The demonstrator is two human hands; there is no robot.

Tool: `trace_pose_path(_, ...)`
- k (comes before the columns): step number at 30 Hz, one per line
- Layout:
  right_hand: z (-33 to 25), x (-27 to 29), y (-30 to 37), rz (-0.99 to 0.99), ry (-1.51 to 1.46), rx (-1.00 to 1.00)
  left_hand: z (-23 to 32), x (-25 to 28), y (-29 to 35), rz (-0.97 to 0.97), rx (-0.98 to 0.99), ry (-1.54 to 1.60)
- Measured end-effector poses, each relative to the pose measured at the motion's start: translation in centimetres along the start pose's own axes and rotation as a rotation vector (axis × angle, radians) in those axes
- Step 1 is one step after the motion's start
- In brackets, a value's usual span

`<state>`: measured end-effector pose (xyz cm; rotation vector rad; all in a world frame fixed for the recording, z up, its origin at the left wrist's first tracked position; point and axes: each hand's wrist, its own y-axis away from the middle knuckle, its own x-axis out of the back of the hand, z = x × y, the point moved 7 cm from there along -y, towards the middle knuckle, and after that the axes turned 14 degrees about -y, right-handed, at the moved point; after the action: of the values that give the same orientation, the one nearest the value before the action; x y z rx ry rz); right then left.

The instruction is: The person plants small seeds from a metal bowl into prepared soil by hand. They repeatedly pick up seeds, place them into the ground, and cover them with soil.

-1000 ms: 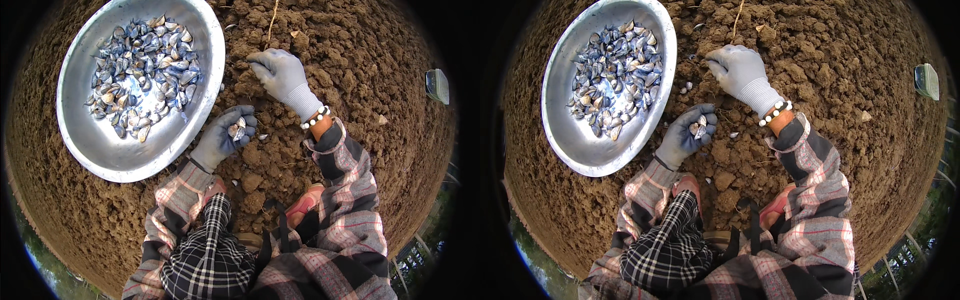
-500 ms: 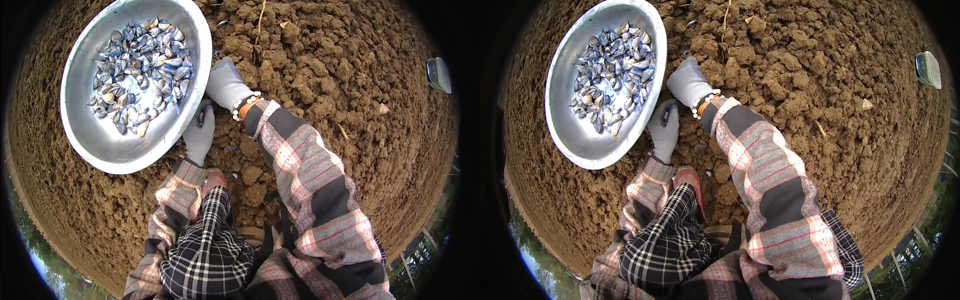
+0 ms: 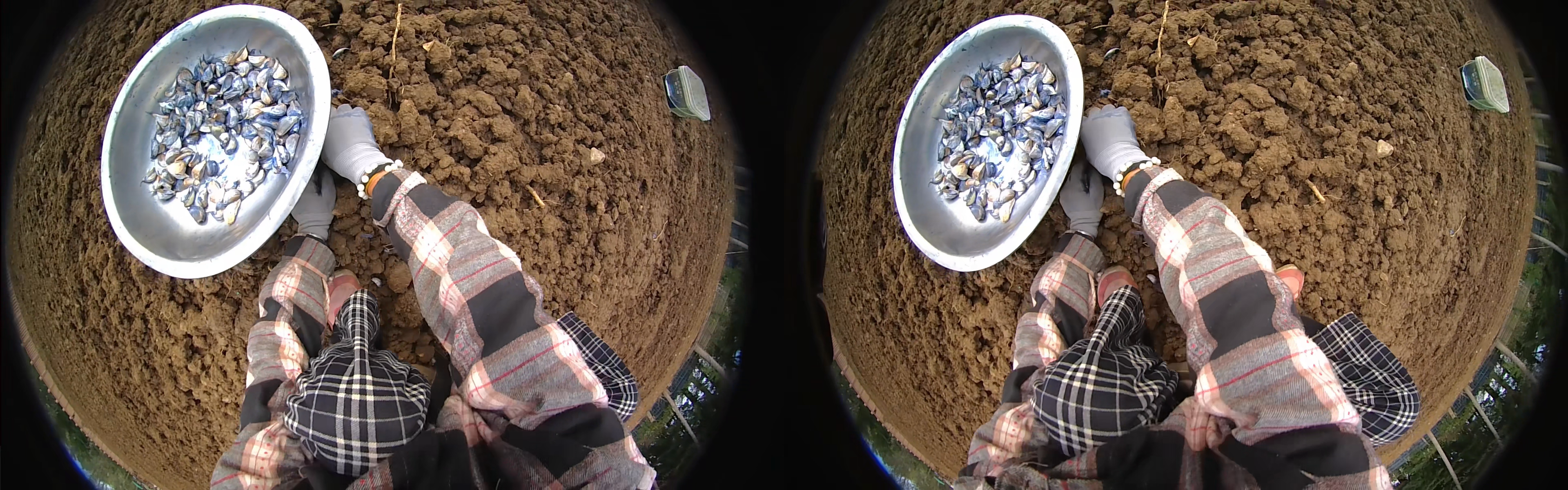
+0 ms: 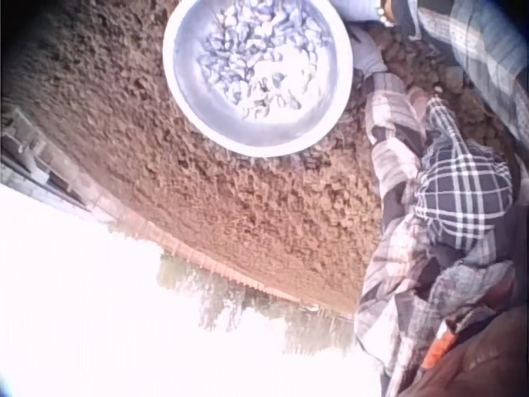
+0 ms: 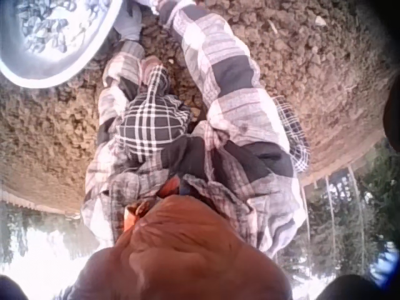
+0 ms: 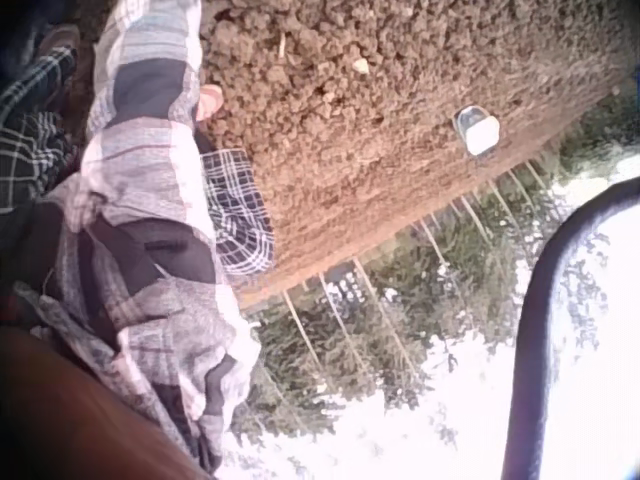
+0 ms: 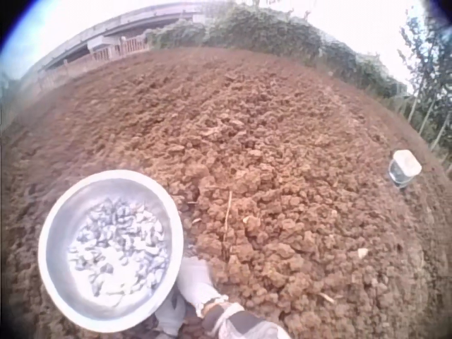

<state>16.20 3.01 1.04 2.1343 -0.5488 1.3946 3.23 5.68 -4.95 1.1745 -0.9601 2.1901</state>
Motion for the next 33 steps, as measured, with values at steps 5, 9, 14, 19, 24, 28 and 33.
trace_pose_path(5, 5.4, 4.8, 10.5, 0.257, -0.399, -0.003, -1.6, 0.1, -0.3, 0.002, 0.036, -0.063)
trace_pose_path(9, 16.2, 5.1, 15.9, 0.437, -0.610, -0.349, -1.1, -0.4, -0.7, 0.019, 0.032, -0.027)
trace_pose_path(14, 14.6, 3.8, 14.3, 0.070, -0.513, -0.393, -1.6, -1.0, -0.6, 0.005, 0.040, -0.082)
trace_pose_path(19, 15.0, 2.7, 12.2, 0.070, -0.413, -0.432, -1.6, -1.2, -0.8, 0.003, 0.056, -0.082)
trace_pose_path(24, 12.7, 0.9, 10.0, -0.086, -0.196, -0.320, -2.1, -1.7, -0.8, 0.005, 0.062, -0.116)
trace_pose_path(28, 10.6, -1.0, 10.5, -0.223, 0.030, -0.180, -2.5, -1.7, -0.7, 0.032, 0.050, -0.080)
trace_pose_path(33, 9.7, -2.2, 9.3, -0.407, 0.195, -0.177, -1.9, -2.0, -0.8, 0.001, 0.032, -0.095)
